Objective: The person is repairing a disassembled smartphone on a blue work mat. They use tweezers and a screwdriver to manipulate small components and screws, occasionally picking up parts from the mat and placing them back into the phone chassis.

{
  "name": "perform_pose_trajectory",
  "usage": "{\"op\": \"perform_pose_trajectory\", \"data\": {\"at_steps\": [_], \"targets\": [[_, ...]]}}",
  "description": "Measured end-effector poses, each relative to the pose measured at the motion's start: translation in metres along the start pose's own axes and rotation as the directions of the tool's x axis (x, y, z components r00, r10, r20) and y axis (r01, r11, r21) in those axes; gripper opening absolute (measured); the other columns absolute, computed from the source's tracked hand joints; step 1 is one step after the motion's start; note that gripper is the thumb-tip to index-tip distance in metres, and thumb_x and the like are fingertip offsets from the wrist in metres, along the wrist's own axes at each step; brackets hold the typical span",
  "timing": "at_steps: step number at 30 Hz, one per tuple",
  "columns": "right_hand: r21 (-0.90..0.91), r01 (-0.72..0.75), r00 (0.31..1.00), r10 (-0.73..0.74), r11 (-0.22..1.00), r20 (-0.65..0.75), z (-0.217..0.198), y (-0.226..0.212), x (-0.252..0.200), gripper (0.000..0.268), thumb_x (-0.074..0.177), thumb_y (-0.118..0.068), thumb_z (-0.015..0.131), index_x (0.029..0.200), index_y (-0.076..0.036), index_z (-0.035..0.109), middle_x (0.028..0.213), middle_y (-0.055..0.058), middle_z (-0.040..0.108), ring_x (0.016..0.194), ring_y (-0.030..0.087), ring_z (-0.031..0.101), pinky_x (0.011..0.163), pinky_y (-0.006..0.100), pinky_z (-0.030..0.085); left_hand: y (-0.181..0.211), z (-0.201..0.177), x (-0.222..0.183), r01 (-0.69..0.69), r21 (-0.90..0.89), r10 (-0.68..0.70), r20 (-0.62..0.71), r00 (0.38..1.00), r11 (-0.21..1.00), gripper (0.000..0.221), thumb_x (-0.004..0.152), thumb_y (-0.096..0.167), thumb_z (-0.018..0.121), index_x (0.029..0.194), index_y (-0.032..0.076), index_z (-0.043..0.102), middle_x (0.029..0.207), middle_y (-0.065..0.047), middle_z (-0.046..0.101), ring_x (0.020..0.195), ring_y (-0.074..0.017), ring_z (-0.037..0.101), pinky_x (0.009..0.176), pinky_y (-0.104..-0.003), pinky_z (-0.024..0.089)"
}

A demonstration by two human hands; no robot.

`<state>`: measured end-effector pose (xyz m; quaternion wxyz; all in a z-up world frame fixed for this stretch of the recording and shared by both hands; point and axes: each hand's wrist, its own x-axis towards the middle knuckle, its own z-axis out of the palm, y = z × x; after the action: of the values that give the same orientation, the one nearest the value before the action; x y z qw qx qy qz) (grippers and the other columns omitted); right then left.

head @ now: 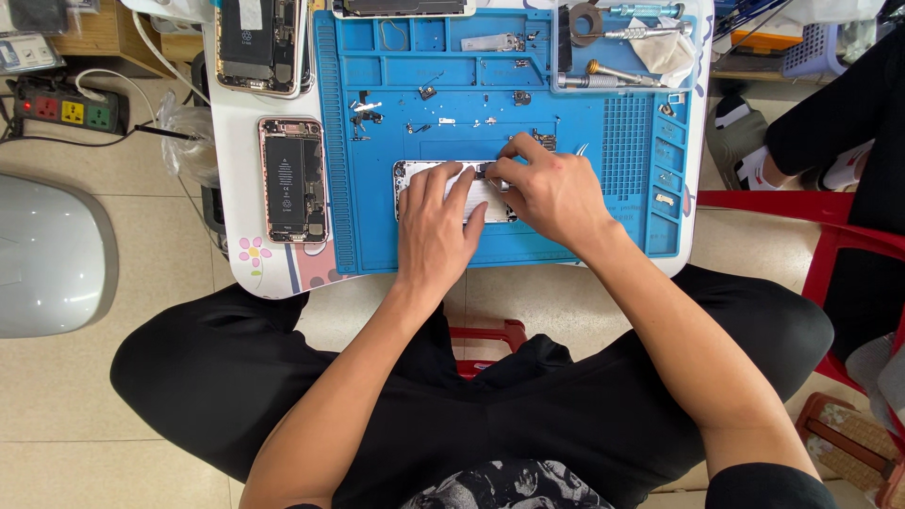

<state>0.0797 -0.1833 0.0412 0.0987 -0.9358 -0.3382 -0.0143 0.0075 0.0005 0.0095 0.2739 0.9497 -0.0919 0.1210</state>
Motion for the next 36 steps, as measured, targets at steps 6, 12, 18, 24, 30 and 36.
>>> {"op": "perform_pose_trajectory", "data": {"at_steps": [6, 12, 18, 24, 30, 36], "targets": [[-0.033, 0.005, 1.0, -0.004, 0.999, 0.015, -0.002, -0.003, 0.0, 0.023, 0.082, -0.016, 0.089, 0.096, -0.024, 0.074, 0.109, -0.005, 0.062, 0.068, 0.021, 0.077, 0.068, 0.035, 0.064, -0.004, -0.003, 0.009, 0.028, 0.015, -0.029, 0.068, 0.997, 0.999, 0.031, 0.092, 0.027, 0.08, 0.115, 0.008, 0.075, 0.106, -0.004, 0.05, 0.101, -0.0249, 0.054, 0.076, -0.041, 0.044], [-0.011, 0.004, 1.0, -0.004, 1.0, -0.015, 0.009, 0.006, -0.004, 0.026, 0.08, -0.02, 0.091, 0.094, -0.023, 0.069, 0.098, -0.007, 0.061, 0.067, 0.023, 0.075, 0.063, 0.036, 0.062, -0.016, 0.003, 0.015, 0.0, -0.038, 0.003, 0.07, 0.998, 0.999, 0.029, 0.089, 0.026, 0.081, 0.112, 0.011, 0.075, 0.1, -0.001, 0.045, 0.092, -0.0253, 0.052, 0.074, -0.042, 0.043], [0.098, -0.049, 0.999, 0.05, 0.994, -0.003, -0.003, 0.005, 0.002, 0.02, 0.085, -0.02, 0.088, 0.095, -0.019, 0.07, 0.084, -0.005, 0.067, 0.069, 0.024, 0.075, 0.058, 0.038, 0.06, -0.022, 0.002, 0.019, -0.026, -0.054, 0.028, 0.038, 0.999, 0.998, 0.011, 0.095, 0.023, 0.077, 0.101, 0.015, 0.08, 0.091, 0.002, 0.047, 0.085, -0.0206, 0.055, 0.073, -0.037, 0.045], [0.447, -0.075, 0.943, 0.209, 0.892, -0.26, -0.031, 0.053, 0.006, 0.01, 0.107, 0.0, 0.066, 0.1, -0.003, 0.072, 0.095, 0.017, 0.07, 0.093, 0.04, 0.072, 0.088, 0.047, 0.057, -0.015, 0.005, 0.02, -0.008, -0.059, 0.005, -0.052, 0.999, 0.998, 0.006, 0.094, 0.012, 0.076, 0.092, 0.013, 0.082, 0.087, -0.001, 0.056, 0.081, -0.0237, 0.06, 0.072, -0.037, 0.048], [0.695, -0.399, 0.592, 0.747, 0.598, -0.303, -0.079, 0.12, -0.013, 0.053, 0.124, -0.04, 0.036, 0.096, -0.01, 0.069, 0.074, 0.0, 0.062, 0.059, 0.008, 0.062, 0.051, 0.017, 0.043, -0.011, 0.005, 0.025, -0.016, -0.045, 0.013, -0.057, 0.998, 0.999, 0.012, 0.099, 0.016, 0.075, 0.093, 0.008, 0.08, 0.092, -0.005, 0.062, 0.08, -0.0262, 0.056, 0.07, -0.041, 0.042], [0.713, -0.497, 0.617, 0.779, 0.494, -0.11, -0.091, 0.131, -0.006, 0.011, 0.112, -0.016, 0.07, 0.114, -0.013, 0.08, 0.093, 0.001, 0.079, 0.062, 0.002, 0.054, 0.05, 0.019, 0.049, -0.005, -0.001, 0.027, -0.009, 0.013, 0.009, 0.004, 1.0, 1.0, 0.02, 0.093, 0.018, 0.082, 0.112, 0.01, 0.082, 0.099, -0.005, 0.065, 0.09, -0.0276, 0.061, 0.078, -0.044, 0.045]]}}
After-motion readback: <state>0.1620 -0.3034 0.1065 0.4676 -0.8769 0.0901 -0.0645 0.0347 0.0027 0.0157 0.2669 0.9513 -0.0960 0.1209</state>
